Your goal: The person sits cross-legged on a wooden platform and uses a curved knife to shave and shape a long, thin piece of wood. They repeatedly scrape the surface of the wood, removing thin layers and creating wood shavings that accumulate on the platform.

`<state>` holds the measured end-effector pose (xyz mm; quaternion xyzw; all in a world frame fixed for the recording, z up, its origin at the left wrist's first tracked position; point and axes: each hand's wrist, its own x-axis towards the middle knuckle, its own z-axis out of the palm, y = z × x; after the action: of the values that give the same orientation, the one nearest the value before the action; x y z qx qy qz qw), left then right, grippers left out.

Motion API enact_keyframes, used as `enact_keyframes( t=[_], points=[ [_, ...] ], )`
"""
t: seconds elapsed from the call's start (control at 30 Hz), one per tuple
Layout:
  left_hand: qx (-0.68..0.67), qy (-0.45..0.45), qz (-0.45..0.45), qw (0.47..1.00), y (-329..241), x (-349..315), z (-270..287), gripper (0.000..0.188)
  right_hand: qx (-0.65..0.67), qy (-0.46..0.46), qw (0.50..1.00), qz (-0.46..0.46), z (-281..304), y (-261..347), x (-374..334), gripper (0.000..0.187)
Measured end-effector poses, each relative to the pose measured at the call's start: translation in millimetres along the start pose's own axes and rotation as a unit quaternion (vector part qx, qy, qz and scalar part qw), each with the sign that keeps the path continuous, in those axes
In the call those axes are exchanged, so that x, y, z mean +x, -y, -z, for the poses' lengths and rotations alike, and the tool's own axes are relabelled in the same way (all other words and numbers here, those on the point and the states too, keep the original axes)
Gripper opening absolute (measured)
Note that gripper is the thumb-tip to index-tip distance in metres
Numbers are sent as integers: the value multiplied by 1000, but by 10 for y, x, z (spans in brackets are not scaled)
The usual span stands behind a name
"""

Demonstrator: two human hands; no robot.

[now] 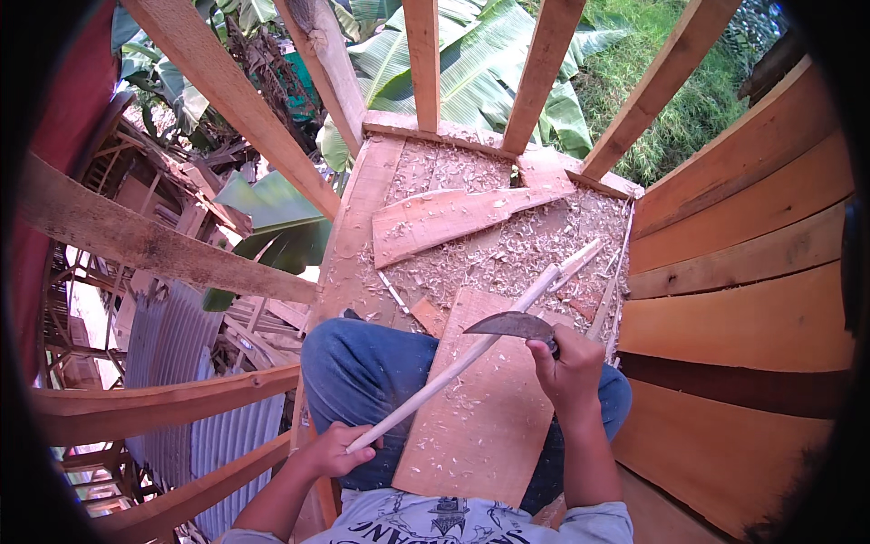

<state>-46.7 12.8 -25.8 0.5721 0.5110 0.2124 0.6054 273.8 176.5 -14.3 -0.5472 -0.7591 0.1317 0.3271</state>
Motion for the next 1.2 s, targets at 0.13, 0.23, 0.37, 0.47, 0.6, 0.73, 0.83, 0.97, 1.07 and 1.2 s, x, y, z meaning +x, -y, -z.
enact_keyframes(
  t=[0.13,0.23,0.37,0.47,0.6,0.73,0.83,0.97,1.07,1.2],
  points=[
    [-6,24,15,1000,-13,18,50,25,19,-58,996,-61,-76,-157,149,52],
    [-15,38,15,999,0,-37,72,28,133,-137,956,-223,64,-541,281,52],
    [-77,34,35,996,65,-19,82,34,113,-103,969,-191,295,-379,185,49],
    [-88,33,5,996,88,28,50,44,63,23,994,-83,118,69,-12,46],
    [-90,41,7,995,105,29,72,48,8,41,999,-30,-67,126,48,45],
    [-87,34,50,994,3,31,75,49,-35,-36,998,-21,-141,-131,210,45],
    [-65,39,-3,997,45,31,43,51,-6,-106,984,-141,-45,-423,274,47],
    [-121,52,27,991,35,64,65,54,39,-69,983,-165,145,-310,220,48],
    [-147,78,65,984,55,32,108,51,34,16,999,-15,-47,142,32,48],
    [-189,93,91,973,138,13,124,53,26,-41,998,-51,-250,-49,209,49]
  ],
)
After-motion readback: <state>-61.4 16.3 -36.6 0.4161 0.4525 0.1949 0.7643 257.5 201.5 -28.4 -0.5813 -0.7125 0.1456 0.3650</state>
